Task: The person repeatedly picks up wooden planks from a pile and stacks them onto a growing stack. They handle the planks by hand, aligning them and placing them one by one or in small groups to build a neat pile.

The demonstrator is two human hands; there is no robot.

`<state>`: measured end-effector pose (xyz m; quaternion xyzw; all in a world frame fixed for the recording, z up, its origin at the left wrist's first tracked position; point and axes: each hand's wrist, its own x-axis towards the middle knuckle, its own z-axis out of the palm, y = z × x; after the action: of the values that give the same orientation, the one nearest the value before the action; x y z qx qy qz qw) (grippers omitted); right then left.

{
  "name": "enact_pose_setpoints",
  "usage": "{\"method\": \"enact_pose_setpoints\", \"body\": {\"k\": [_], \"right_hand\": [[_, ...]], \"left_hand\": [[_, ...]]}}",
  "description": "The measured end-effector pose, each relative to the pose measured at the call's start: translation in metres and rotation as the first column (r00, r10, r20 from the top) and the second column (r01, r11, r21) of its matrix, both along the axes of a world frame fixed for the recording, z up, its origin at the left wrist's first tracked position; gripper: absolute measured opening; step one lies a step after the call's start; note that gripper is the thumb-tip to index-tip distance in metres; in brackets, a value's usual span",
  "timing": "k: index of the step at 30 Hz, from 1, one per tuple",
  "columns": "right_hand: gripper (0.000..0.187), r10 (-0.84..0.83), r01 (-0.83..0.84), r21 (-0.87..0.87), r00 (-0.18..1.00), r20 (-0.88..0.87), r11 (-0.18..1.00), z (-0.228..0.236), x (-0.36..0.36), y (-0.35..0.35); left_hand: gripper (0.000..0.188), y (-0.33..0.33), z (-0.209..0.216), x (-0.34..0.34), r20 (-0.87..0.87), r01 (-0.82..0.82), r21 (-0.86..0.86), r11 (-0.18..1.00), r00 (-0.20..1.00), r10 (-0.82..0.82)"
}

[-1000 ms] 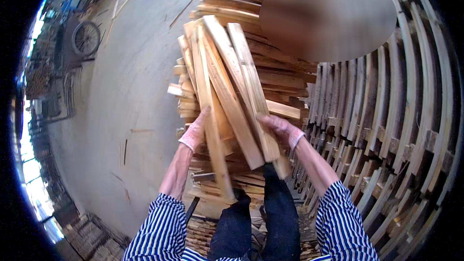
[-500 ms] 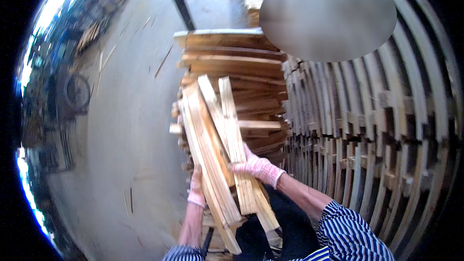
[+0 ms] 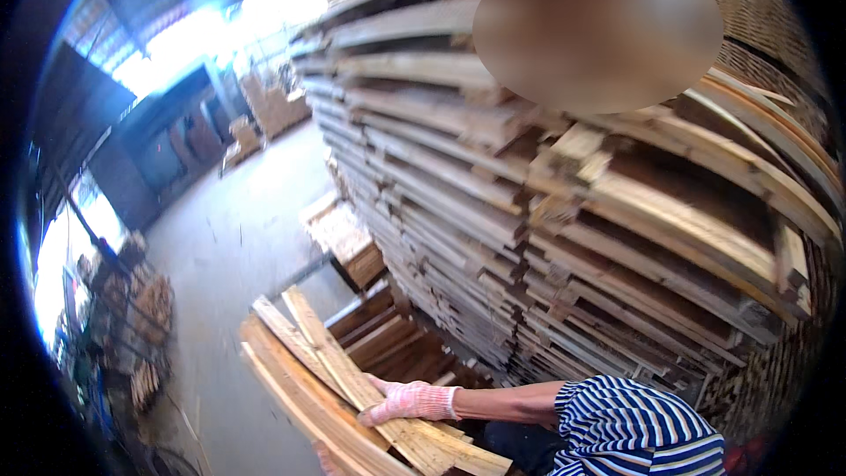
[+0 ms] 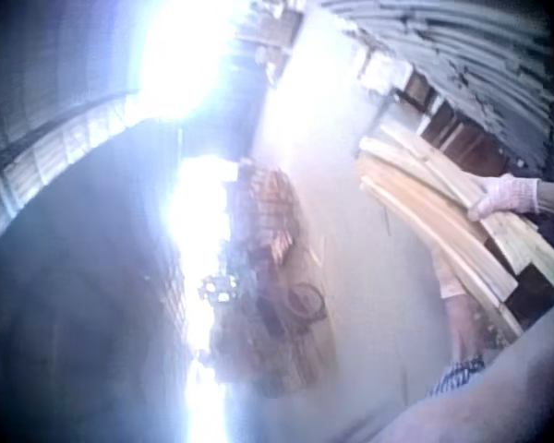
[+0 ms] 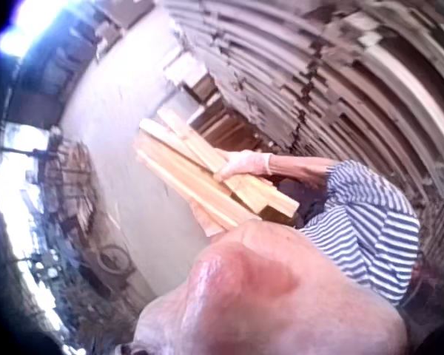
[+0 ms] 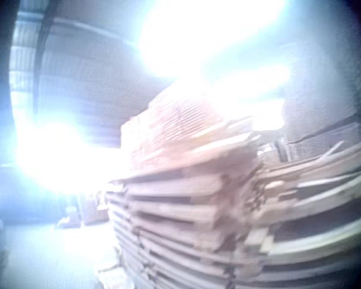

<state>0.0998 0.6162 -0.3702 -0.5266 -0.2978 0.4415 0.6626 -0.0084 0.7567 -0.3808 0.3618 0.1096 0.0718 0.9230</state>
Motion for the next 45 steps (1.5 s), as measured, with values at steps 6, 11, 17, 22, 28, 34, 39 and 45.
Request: {"method": "enact_pose_setpoints", "body": {"k": [6, 11, 17, 22, 28, 34, 39, 45], "right_hand": [[0.105, -0.014, -0.012, 0.214, 0.992, 0.122, 0.977, 0.204, 0.035, -0.024], [0.099, -0.164, -0.004, 0.504, 0.943, 0.290, 0.864, 0.360, 0.077, -0.063], [0.073, -0.255, 0.177, 0.187, 0.753, 0.607, 0.966, 0.579, 0.143, -0.213], [0.083, -0.127, 0.751, 0.058, 0.034, 0.991, 0.657, 0.651, 0.157, -0.293], [0.082, 0.339, 0.944, 0.305, -0.330, 0.881, 0.126, 0.605, 0.185, -0.303], [0.092, 0.377, 0.793, 0.552, -0.443, 0.813, -0.258, 0.551, 0.265, -0.289], [0.063, 0.565, 0.731, 0.664, -0.485, 0.668, -0.158, 0.545, 0.313, -0.302], [0.049, 0.470, 0.790, 0.588, -0.590, 0.656, 0.171, 0.488, 0.268, -0.271]], "left_hand": [[0.069, -0.023, 0.188, 0.033, 0.328, 0.066, 0.188, 0.980, 0.936, -0.126], [0.066, -0.031, 0.352, 0.080, 0.497, -0.100, 0.368, 0.925, 0.862, -0.104], [0.061, -0.078, 0.548, 0.218, 0.528, -0.067, 0.645, 0.761, 0.759, -0.381], [0.079, -0.224, 0.634, 0.419, 0.367, 0.020, 0.880, 0.474, 0.604, -0.707], [0.075, -0.275, 0.606, 0.539, 0.447, -0.801, 0.587, -0.117, 0.441, -0.779], [0.049, -0.283, 0.595, 0.551, 0.385, 0.170, 0.863, 0.476, 0.388, -0.837], [0.048, -0.239, 0.588, 0.560, 0.452, 0.128, 0.820, 0.559, 0.455, -0.767], [0.056, -0.063, 0.529, 0.465, 0.607, -0.384, 0.708, 0.592, 0.759, -0.235]]}}
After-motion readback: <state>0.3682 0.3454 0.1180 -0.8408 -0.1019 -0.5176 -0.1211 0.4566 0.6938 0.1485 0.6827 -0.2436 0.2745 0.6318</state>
